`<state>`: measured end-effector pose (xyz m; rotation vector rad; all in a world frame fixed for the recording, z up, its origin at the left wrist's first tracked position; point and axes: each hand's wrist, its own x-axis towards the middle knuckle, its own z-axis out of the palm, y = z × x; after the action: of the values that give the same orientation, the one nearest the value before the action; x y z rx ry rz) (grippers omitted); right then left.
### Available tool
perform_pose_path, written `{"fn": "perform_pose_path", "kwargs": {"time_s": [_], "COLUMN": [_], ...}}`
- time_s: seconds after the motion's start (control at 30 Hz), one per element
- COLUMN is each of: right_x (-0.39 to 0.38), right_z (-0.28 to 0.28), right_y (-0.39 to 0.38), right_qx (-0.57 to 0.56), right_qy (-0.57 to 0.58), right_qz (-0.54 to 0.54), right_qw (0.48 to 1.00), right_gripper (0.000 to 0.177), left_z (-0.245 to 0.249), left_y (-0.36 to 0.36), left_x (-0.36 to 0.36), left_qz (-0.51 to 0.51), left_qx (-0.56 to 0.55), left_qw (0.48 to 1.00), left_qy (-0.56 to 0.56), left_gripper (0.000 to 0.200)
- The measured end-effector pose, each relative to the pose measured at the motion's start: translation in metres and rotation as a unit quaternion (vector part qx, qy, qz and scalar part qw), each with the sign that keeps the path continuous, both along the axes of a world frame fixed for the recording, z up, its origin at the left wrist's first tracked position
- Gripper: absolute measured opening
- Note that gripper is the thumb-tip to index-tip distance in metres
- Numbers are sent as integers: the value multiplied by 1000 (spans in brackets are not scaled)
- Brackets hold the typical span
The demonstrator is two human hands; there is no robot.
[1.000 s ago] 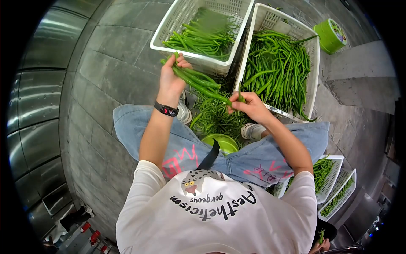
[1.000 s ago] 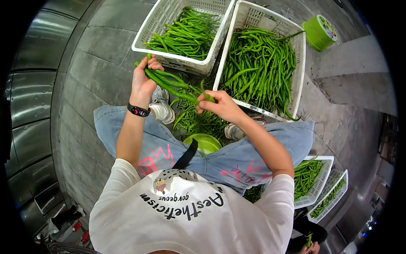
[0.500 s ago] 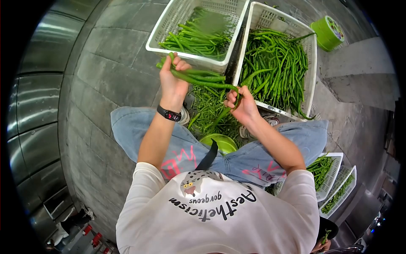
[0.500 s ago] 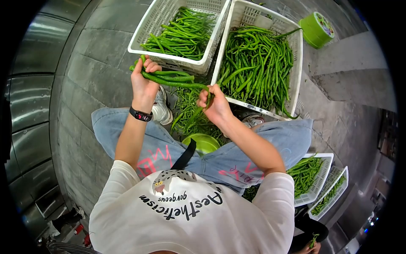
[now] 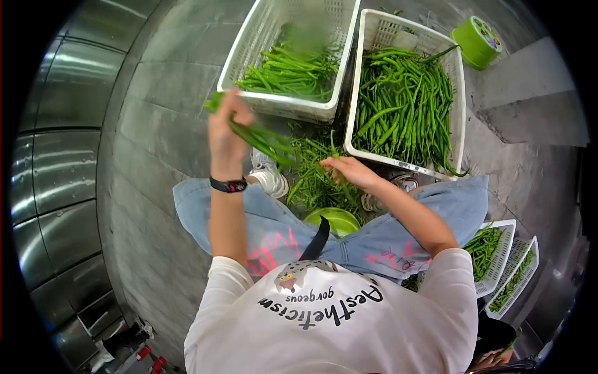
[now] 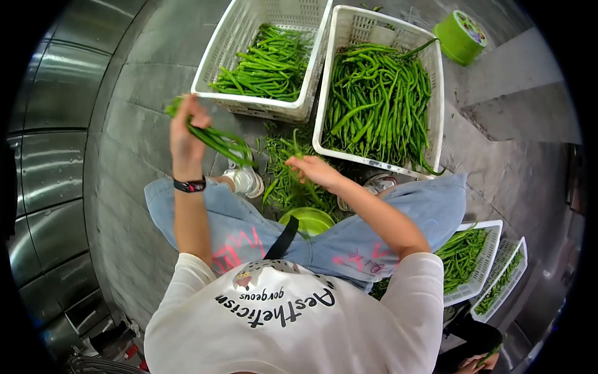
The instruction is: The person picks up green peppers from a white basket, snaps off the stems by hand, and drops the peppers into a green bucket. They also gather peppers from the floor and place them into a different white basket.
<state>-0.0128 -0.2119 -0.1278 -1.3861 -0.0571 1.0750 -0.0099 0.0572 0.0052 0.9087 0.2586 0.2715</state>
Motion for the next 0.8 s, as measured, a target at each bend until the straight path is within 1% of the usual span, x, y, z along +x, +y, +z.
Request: {"fn": "perform_pose_path", "kwargs": {"time_s": [0.03,0.07,0.1,0.13,0.17,0.2,0.23,0.27,0.3,0.33,0.37,0.4,0.43,0.47,0.5,0.53,0.57,0.6,0.63,0.67,0.7,0.73,0.8], "right_x": [5,11,16,21,25,31,36,40,46,49,51,52,53,51,52,61,53,51,52,56,60,63,68], "right_z": [-8,-20,-26,-5,-5,-6,4,16,26,30,35,41,53,66,49,33,74,83,84,86,91,95,93], "right_y": [0,1,2,3,4,3,2,0,-3,-5,-6,-8,-9,-13,-8,-6,-22,-27,-24,-29,-35,-43,-53], "right_qx": [-50,-99,-98,-103,-83,-61,-21,21,29,51,68,85,96,101,103,98,170,146,143,156,155,155,154], "right_qy": [-108,-217,-292,-274,-234,-195,-181,-168,-178,-147,-129,-110,-118,-125,-136,-144,-110,-117,-132,-191,-226,-261,-276], "right_qz": [28,53,36,13,0,-12,-35,-56,-52,-65,-78,-92,-83,-85,-65,-58,-37,-50,-55,-66,-90,-100,-68], "right_qw": [992,970,951,956,969,979,983,984,982,986,986,986,985,983,983,983,979,981,979,967,958,947,946], "right_gripper": [46,49,50,48,44,41,34,28,23,20,19,17,20,22,26,31,34,34,33,29,26,23,20], "left_z": [-6,-13,-18,-23,-20,-37,-47,-46,-47,-69,-56,-41,-36,-30,-35,-42,-28,-12,-11,-10,-12,-11,5], "left_y": [-12,-24,-36,-48,-62,-70,-77,-86,-91,-88,-95,-104,-108,-113,-112,-110,-116,-128,-122,-119,-117,-115,-118], "left_x": [1,1,-1,-1,-2,-3,-6,-8,-10,-9,-10,-12,-13,-16,-15,-15,-16,-18,-20,-16,-14,-11,-8], "left_qz": [-5,-34,-92,-153,-188,-212,-231,-224,-220,-164,-149,-164,-184,-195,-227,-227,-249,-265,-255,-268,-253,-258,-280], "left_qx": [91,165,189,232,265,296,325,382,460,570,605,582,566,568,550,534,501,430,497,527,586,593,628], "left_qw": [994,979,967,949,933,920,909,885,852,805,781,795,804,799,803,814,827,862,829,806,769,762,726], "left_qy": [65,113,141,149,157,146,124,145,118,-3,-40,-32,-23,-9,35,26,55,39,35,39,22,23,-13], "left_gripper": [14,15,17,15,14,12,11,13,15,19,22,23,23,24,29,30,26,22,20,21,22,25,27]}}
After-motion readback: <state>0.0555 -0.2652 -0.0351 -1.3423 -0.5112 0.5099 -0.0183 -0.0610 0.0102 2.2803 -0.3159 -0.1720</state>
